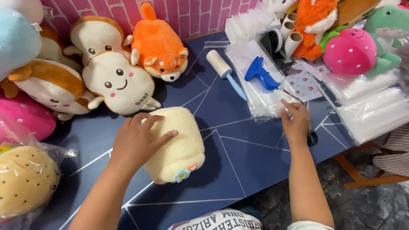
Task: Cleaning a plush toy with a lint roller and then packaging it into a plastic bag.
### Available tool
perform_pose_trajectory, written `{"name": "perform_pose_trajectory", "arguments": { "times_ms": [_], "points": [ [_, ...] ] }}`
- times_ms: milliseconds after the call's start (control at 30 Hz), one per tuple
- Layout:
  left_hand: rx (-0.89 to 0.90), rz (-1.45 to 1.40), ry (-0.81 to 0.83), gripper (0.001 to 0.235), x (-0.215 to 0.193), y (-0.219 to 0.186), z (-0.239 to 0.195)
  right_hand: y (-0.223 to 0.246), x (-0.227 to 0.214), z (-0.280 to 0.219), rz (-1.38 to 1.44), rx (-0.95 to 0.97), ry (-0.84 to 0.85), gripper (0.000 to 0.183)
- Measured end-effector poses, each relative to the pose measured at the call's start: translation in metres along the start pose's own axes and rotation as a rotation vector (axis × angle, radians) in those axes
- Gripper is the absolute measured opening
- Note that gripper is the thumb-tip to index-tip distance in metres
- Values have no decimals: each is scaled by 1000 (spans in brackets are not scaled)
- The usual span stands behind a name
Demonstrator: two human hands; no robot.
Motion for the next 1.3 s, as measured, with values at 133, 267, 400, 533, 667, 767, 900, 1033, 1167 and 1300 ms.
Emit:
{"name": "perform_pose_trajectory", "arguments": {
  "times_ms": [133,267,400,533,667,767,900,1033,1167,1300],
  "points": [
    [192,110,-160,51,10,-55,36,20,-8,14,43,-26,39,28],
    [666,266,-70,33,61,-132,69,58,-16,30,-122,-293,117,11],
    [745,373,128,36,104,-163,99,12,22,11,-335,-471,100,15],
    [897,380,63,38,115,-196,96,31,18,27,-355,-496,12,18],
    [1109,459,-26,50,140,-220,86,117,-27,55,-293,-698,-88,24],
    [1147,549,-112,68,161,-227,90,134,-39,56,-273,-748,-117,25],
    [1162,693,-245,84,166,-236,88,135,-43,56,-221,-705,-156,29],
    [1132,665,-140,91,197,-238,109,98,-23,37,-109,-723,-226,20],
    [1094,621,-65,87,205,-241,116,53,-6,16,-127,-687,-243,7],
    [1089,603,-38,82,201,-240,110,51,-6,4,-23,-717,-94,8]
  ]
}}
Point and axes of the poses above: each hand's wrist, its own z-axis towards the middle knuckle, its own x-axis out of the palm, y = z × x, the point moved 8 cm from there along z, towards the middle knuckle, and after that the axes turned 11 degrees about -x, right-handed, at the moved point
